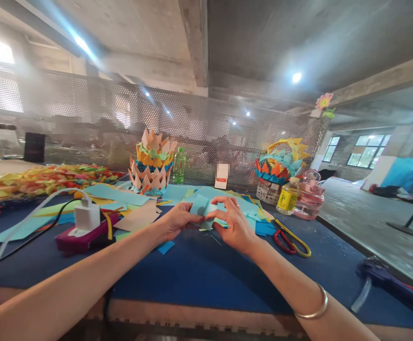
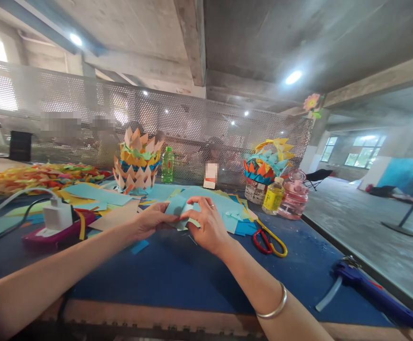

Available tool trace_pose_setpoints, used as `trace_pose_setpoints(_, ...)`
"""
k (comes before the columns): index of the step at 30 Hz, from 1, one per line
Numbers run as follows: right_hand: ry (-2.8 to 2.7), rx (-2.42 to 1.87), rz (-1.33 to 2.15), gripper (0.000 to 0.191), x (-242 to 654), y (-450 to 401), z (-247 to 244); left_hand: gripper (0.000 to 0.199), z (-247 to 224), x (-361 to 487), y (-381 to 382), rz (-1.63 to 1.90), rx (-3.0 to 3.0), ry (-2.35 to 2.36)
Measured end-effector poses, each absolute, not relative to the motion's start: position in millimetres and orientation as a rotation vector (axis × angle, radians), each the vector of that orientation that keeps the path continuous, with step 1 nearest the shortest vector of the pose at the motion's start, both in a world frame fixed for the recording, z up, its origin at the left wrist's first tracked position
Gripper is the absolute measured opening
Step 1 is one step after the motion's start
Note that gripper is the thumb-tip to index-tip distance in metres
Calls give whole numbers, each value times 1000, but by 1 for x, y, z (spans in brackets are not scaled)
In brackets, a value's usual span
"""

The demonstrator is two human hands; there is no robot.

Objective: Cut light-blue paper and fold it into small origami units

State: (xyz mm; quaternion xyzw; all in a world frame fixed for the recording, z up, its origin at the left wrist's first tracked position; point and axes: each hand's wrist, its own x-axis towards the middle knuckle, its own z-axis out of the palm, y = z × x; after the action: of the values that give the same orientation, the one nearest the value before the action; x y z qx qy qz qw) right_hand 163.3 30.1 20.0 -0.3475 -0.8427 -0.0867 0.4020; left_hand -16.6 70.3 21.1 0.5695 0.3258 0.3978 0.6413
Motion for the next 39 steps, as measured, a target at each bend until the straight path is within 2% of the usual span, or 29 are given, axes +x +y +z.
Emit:
trace_pose_setpoints(7,-2108,-885,-241,11,167,36,20,25,21,-17,71,907,1249,690)
trace_pose_setpoints(13,-2085,-925,-169,13,166,36,18,30,24,-16,69,900,1241,690)
trace_pose_setpoints(18,-2070,-924,-160,32,166,33,20,29,25,-17,70,918,1221,667)
trace_pose_setpoints(29,-2068,-935,-148,7,168,37,18,33,27,-16,68,942,1252,684)
trace_pose_setpoints(39,-1825,-1109,-45,21,162,41,11,32,23,-13,64,919,1415,700)
